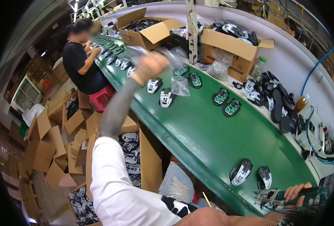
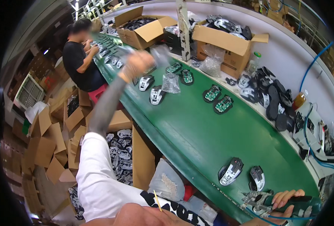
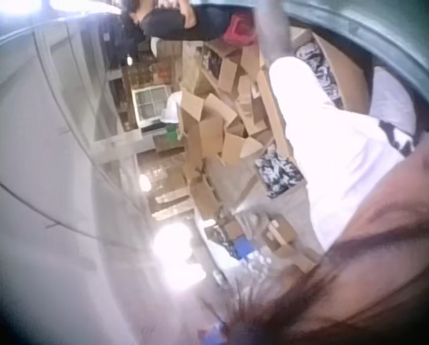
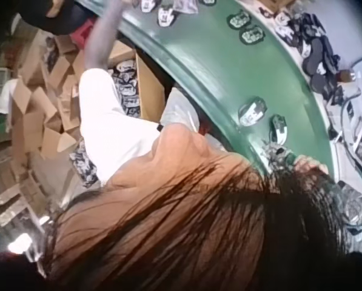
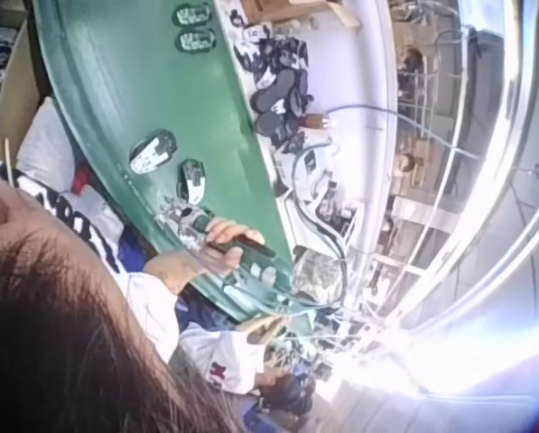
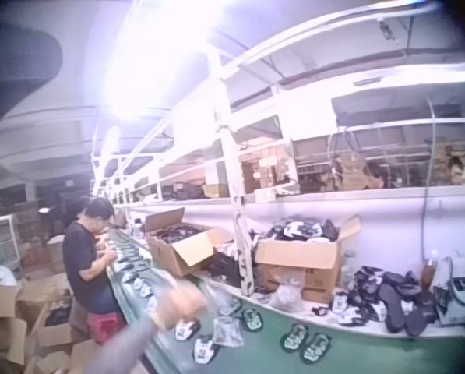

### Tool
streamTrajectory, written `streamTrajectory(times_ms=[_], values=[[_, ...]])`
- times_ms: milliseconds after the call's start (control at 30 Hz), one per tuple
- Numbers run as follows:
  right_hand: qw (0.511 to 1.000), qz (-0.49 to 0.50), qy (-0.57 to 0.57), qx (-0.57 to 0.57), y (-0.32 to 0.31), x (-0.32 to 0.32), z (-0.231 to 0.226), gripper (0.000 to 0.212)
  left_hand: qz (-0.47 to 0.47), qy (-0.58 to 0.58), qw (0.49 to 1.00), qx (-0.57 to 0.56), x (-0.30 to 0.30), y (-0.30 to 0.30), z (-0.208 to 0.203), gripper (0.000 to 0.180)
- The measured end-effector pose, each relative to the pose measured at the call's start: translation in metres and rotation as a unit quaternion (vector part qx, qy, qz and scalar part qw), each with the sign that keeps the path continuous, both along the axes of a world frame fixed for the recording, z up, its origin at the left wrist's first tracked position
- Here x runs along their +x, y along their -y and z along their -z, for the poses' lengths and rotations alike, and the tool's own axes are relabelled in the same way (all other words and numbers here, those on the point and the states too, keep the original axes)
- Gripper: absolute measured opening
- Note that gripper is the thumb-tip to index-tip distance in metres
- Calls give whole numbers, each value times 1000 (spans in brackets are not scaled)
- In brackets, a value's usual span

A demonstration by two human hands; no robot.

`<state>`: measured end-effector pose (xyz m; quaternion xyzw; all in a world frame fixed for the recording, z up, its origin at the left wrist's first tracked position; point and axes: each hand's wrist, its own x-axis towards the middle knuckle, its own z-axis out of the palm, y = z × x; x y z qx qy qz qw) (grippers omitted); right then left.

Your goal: The recorder is using a pneumatic screwdriver to fasten components onto the base of computer mice on a conveyor belt assembly line.

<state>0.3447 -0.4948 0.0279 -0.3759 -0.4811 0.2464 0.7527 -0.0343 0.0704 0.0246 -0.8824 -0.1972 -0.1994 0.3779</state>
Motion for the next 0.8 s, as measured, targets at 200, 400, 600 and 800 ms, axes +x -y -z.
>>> streamTrajectory(times_ms=[200, 400, 600, 800], values=[[995, 84, -34, 37, -8, -11, -12, 40, -78, 179, 979, -53, 13, 12, 25, 60], [993, 98, -45, 44, -15, -3, 0, 42, -222, 208, 879, -366, 104, 30, 148, 78], [973, -219, 71, 5, 3, 64, -4, 37, -279, 137, 837, -450, 124, 9, 136, 53], [999, -20, 38, 1, 0, 41, 2, 39, -18, 141, 912, -385, 104, 3, 131, 42]])
